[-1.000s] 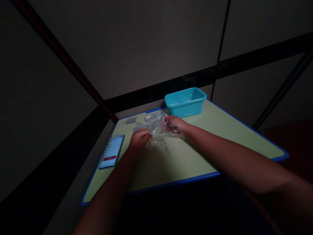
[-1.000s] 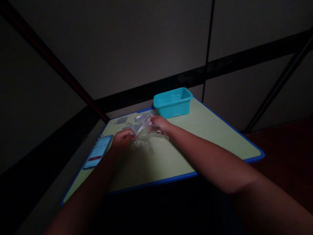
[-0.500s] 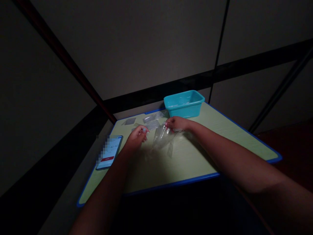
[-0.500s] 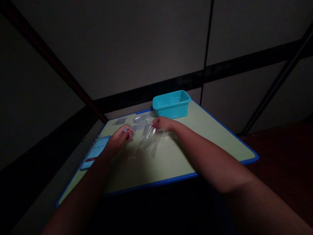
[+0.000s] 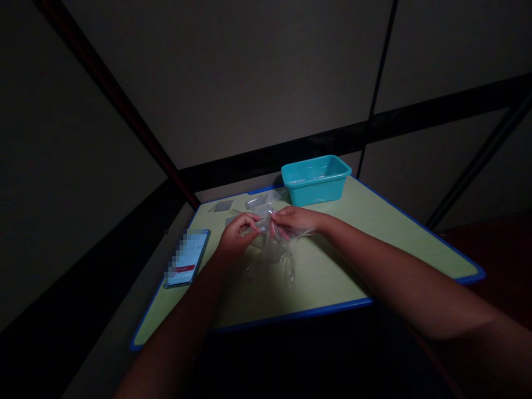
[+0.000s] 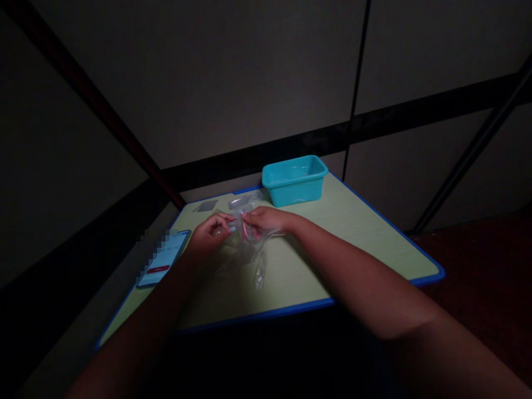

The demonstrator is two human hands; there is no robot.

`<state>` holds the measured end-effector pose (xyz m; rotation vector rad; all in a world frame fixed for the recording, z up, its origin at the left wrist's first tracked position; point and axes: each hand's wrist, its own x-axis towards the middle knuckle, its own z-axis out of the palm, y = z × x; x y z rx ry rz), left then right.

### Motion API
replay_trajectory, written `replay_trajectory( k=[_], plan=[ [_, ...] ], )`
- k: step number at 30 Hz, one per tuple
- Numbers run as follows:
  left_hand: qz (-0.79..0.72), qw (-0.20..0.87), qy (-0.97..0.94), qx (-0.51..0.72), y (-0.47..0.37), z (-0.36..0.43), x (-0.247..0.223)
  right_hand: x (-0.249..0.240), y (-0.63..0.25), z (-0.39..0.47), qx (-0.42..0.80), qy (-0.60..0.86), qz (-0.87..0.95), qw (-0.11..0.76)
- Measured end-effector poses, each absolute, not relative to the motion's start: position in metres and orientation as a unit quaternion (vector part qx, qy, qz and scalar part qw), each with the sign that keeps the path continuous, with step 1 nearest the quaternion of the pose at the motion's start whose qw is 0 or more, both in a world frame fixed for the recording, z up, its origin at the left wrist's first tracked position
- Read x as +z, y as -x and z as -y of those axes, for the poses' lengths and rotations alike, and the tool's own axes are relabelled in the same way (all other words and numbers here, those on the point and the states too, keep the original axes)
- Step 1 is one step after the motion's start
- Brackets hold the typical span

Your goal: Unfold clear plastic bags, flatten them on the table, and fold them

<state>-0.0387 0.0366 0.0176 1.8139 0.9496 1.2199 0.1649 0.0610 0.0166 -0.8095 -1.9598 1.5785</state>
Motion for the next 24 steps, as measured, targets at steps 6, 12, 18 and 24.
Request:
replay_trajectory(
  k=[6, 12, 18, 24],
  plan=[
    [-0.423, 0.404, -0.583, 0.564, 0.044, -0.044, 0.019, 0.02, -0.169, -0.06, 0.592, 0.343, 0.679, 0.266],
    [-0.393, 0.295, -0.692, 0.529, 0.05, -0.044, 0.017, 0.021, -0.168, -0.059, 0.614, 0.34, 0.664, 0.259],
    [-0.392, 0.142, -0.833, 0.363, 0.048, -0.041, 0.011, 0.018, -0.166, -0.06, 0.629, 0.319, 0.663, 0.251],
    [-0.396, 0.189, -0.823, 0.362, 0.05, -0.043, 0.009, 0.013, -0.167, -0.065, 0.642, 0.293, 0.661, 0.253]
  ],
)
